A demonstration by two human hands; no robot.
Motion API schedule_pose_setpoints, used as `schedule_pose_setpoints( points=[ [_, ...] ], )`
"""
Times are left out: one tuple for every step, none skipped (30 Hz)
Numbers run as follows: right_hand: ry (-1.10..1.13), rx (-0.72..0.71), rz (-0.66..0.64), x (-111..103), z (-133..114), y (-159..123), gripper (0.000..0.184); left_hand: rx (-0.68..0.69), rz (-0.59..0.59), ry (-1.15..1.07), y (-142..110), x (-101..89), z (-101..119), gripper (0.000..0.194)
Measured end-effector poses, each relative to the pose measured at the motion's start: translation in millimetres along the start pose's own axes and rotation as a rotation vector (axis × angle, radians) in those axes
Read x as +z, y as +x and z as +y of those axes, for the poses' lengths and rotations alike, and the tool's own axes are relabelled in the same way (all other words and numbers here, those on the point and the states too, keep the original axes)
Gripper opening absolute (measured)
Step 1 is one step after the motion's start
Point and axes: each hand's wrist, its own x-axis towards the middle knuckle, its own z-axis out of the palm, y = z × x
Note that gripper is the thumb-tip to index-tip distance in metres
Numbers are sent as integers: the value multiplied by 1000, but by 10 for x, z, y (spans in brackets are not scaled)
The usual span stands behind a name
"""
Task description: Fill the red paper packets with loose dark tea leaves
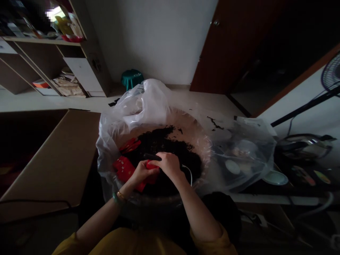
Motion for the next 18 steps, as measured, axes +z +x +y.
schedule_pose_setpoints(
  points=[
    [-8,-4,5,-1,2,2,37,3,-4,-3,-1,6,4,42],
    [-16,-9,7,-1,4,3,37,5,-10,-9,-4,12,10,42],
    [-24,-17,6,-2,5,4,37,6,-15,-14,-8,18,17,42],
    [-31,-24,4,-2,4,4,37,7,-21,-18,-12,25,24,42],
    [-38,-30,5,-2,3,2,37,8,-25,-21,-17,31,29,42],
    [-44,-34,8,-3,0,1,37,10,-27,-21,-20,36,33,42],
    [-48,-36,11,-5,-3,-2,37,11,-27,-19,-22,39,34,42],
    [-51,-38,12,-8,-7,-5,37,11,-23,-17,-22,40,32,42],
    [-54,-41,10,-12,-12,-8,38,11,-19,-13,-20,38,28,42],
    [-58,-41,8,-17,-15,-12,40,11,-13,-7,-15,33,24,42],
    [-66,-41,3,-23,-17,-16,43,11,-10,2,-9,25,19,42],
    [-76,-45,-3,-30,-17,-22,46,12,-7,10,-2,15,16,42],
    [-87,-51,-12,-36,-14,-28,50,15,-6,14,5,3,13,42],
    [-97,-57,-22,-42,-8,-35,53,19,-4,14,12,-9,12,42],
    [-103,-68,-33,-45,0,-41,55,23,-2,9,17,-22,11,42],
    [-100,-81,-45,-47,11,-46,54,25,2,3,21,-33,10,42],
    [-88,-97,-54,-46,24,-50,52,23,5,-1,23,-42,8,42],
    [-67,-109,-56,-42,36,-51,50,17,5,2,24,-48,6,43]
  ],
)
